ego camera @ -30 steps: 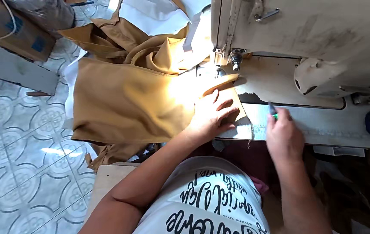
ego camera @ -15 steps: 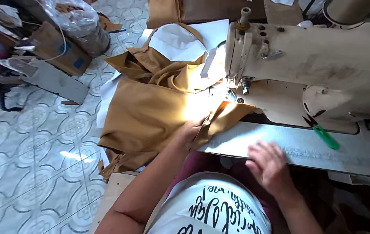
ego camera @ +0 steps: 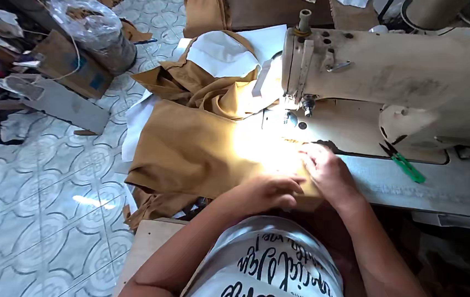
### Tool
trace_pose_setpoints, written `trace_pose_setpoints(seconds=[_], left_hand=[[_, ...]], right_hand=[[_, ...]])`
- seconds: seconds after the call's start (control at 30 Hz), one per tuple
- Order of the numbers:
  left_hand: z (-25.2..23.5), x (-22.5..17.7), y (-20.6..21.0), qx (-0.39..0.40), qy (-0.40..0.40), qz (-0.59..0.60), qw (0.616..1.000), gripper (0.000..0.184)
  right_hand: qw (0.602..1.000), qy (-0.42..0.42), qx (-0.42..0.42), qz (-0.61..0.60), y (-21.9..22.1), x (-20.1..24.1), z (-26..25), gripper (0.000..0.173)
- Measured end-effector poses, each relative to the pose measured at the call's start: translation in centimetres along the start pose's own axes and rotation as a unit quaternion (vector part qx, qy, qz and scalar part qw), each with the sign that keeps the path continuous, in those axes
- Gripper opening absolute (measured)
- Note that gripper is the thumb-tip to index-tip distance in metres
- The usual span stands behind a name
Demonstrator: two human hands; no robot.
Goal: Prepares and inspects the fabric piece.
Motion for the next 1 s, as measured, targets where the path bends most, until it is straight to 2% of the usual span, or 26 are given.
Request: trace_pose_setpoints(seconds=[0.03, 0.07, 0.1, 0.13, 0.2, 0.23, 0.3, 0.33, 0.4, 0.47, 0.53, 0.6, 0.67, 0.7, 0.77, 0.83, 0.93, 1.0], left_hand=[[1.6, -0.1, -1.4, -0.077, -0.080, -0.115, 0.987, 0.027], [3.5, 0.0, -3.1, -0.146, -0.177, -0.214, 0.950, 0.026], [5.8, 0.3, -5.0, -0.178, -0.291, -0.270, 0.900, 0.036], [8.1, 0.7, -7.0, -0.196, -0.394, -0.281, 0.853, 0.049], [12.7, 2.7, -9.7, -0.226, -0.535, -0.230, 0.781, 0.067], [14.1, 3.5, -10.4, -0.225, -0.580, -0.203, 0.756, 0.062], [14.8, 3.9, -11.5, -0.197, -0.621, -0.173, 0.739, 0.038], [14.6, 3.4, -12.3, -0.186, -0.616, -0.181, 0.744, 0.030], [13.4, 1.5, -15.1, -0.191, -0.585, -0.216, 0.758, 0.027], [11.0, -0.6, -18.8, -0.242, -0.533, -0.263, 0.767, 0.027], [7.2, -1.3, -22.0, -0.320, -0.453, -0.307, 0.773, 0.031], [3.1, -0.6, -23.2, -0.349, -0.407, -0.332, 0.776, 0.045], [-0.6, 0.9, -21.5, -0.324, -0.385, -0.343, 0.793, 0.063], [-2.0, 2.3, -19.6, -0.289, -0.400, -0.334, 0.803, 0.066], [-3.6, 7.2, -15.7, -0.219, -0.430, -0.299, 0.824, 0.068], [-3.9, 11.7, -14.2, -0.166, -0.433, -0.272, 0.843, 0.065], [-3.7, 13.9, -15.5, -0.171, -0.347, -0.267, 0.883, 0.065], [-3.2, 12.7, -16.0, -0.184, -0.282, -0.283, 0.898, 0.061]], right_hand=[[1.000, 0.004, 0.015, 0.027, 0.8, -0.6, 0.0, 0.021], [0.998, 0.001, 0.015, 0.055, 1.4, -1.1, 0.3, 0.019], [0.997, 0.001, 0.009, 0.076, 1.6, -1.4, 0.8, 0.018], [0.996, 0.004, 0.004, 0.089, 1.6, -1.6, 1.2, 0.018], [0.994, 0.002, -0.001, 0.109, 1.7, -2.0, 1.8, 0.019], [0.993, -0.005, -0.002, 0.120, 1.7, -2.0, 2.0, 0.020], [0.990, -0.013, 0.006, 0.138, 1.7, -1.7, 2.0, 0.022], [0.990, -0.013, 0.012, 0.143, 1.7, -1.4, 1.9, 0.022], [0.990, -0.017, 0.031, 0.139, 1.9, -0.5, 1.8, 0.024], [0.990, -0.024, 0.059, 0.123, 2.7, 1.0, 1.5, 0.029], [0.990, -0.023, 0.075, 0.118, 4.0, 2.9, 0.7, 0.033], [0.990, -0.027, 0.061, 0.127, 5.2, 4.3, -0.2, 0.033], [0.989, -0.027, 0.030, 0.143, 5.9, 4.7, -0.8, 0.032], [0.989, -0.022, 0.021, 0.148, 6.2, 4.6, -0.8, 0.033], [0.988, -0.014, 0.020, 0.151, 6.5, 4.1, -0.5, 0.036], [0.990, -0.029, 0.026, 0.132, 6.3, 4.0, 0.1, 0.036], [0.993, -0.068, 0.051, 0.077, 6.2, 4.5, 0.2, 0.027], [0.995, -0.081, 0.048, 0.045, 6.2, 4.6, -0.3, 0.025]])
Point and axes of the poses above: each hand's wrist, its own z-axis away from the middle knuckle, its own y-axis out of the palm, x = y × z, the point moved 3 cm from there along -z, towards the middle knuckle, and after that the axes turned 13 degrees about x, right-handed, at the moved point
